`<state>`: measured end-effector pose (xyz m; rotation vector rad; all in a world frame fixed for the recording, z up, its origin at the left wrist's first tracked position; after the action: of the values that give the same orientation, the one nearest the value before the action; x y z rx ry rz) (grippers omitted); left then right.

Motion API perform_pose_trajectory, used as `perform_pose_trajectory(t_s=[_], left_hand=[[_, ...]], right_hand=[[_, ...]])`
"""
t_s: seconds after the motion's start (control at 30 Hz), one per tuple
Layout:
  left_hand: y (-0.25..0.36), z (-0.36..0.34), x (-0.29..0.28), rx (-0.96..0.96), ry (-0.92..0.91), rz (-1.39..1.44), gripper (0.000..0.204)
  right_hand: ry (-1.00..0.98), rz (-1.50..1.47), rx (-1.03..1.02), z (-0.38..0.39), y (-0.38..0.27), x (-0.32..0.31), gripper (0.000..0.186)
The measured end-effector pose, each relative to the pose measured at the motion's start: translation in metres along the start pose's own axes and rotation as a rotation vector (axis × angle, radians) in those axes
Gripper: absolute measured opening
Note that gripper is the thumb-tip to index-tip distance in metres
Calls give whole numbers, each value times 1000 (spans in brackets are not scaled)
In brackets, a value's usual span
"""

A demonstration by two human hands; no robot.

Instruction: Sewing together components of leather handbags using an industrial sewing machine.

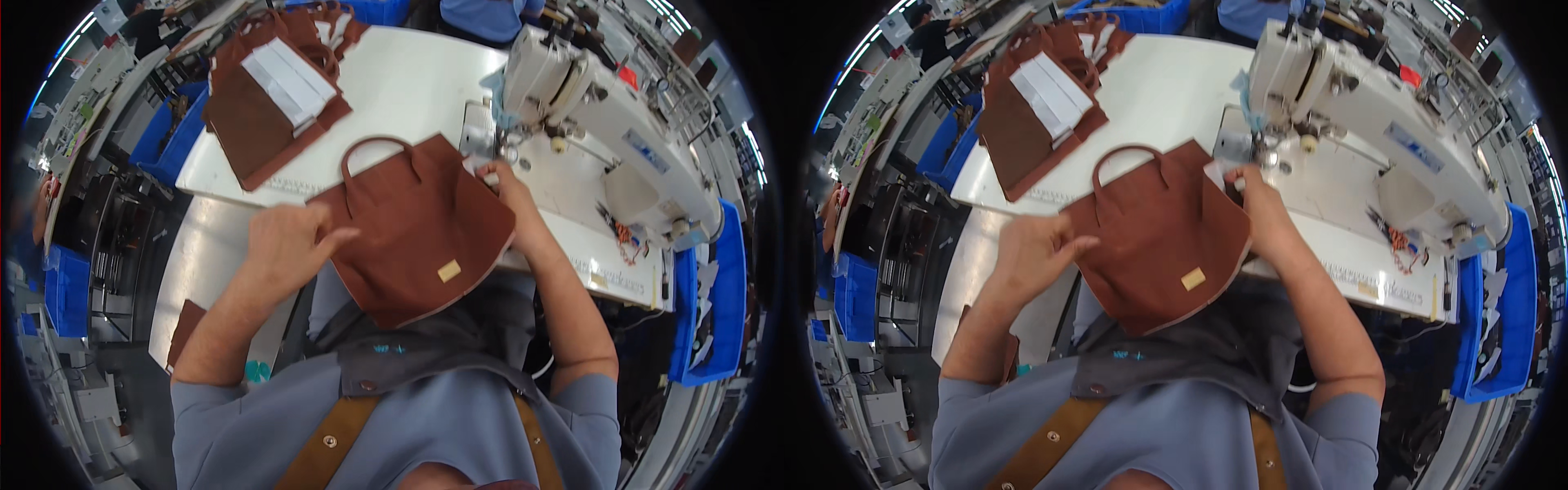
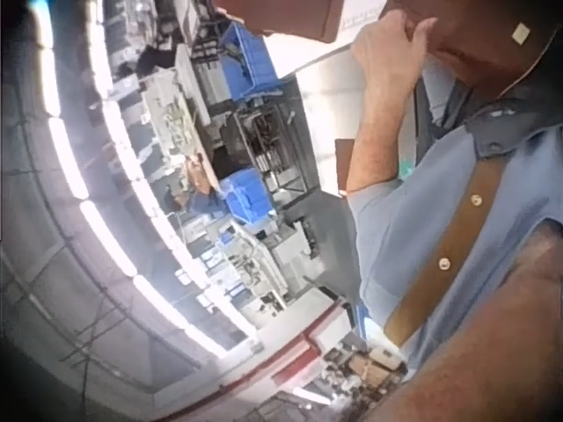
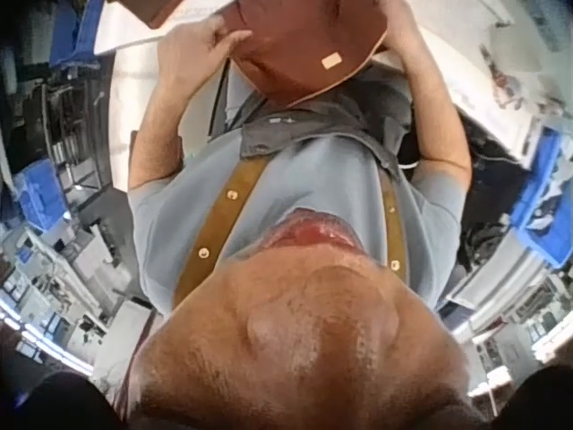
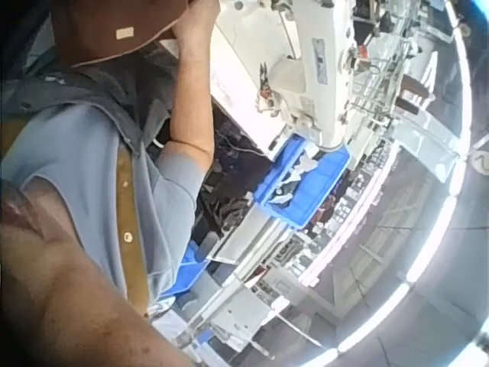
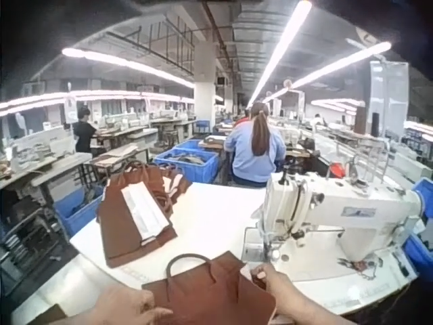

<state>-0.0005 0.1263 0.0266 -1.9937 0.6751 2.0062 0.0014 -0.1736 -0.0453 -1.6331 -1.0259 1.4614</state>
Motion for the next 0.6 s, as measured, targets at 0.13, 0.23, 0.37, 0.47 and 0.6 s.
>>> perform_pose_trajectory(t_s=[0.13, 0.23, 0.37, 0.47, 0.6], left_hand=[[112, 1, -44, 610, 455, 401, 67], [155, -16, -9, 529, 297, 346, 88], [177, -39, 4, 519, 145, 195, 68], [170, -44, -2, 590, 282, 183, 42], [136, -53, -9, 585, 258, 295, 31]], right_hand=[[-2, 137, 33, -1, -45, 12, 46], [76, 241, -198, 7, -74, 14, 44], [71, 81, -104, 15, -61, 15, 30], [92, 203, -161, 14, -47, 14, 33], [159, 297, -183, 17, -52, 4, 37]])
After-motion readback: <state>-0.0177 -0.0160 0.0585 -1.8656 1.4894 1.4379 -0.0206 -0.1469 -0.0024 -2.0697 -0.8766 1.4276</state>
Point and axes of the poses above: each hand's wrist, its own z-axis away from the middle knuckle, its own x-axis out of the palm, y = z × x, the point moved 10 cm from there along -z, towards the middle knuckle, and after that the axes turned 6 degrees about -z, right-handed, at the moved point
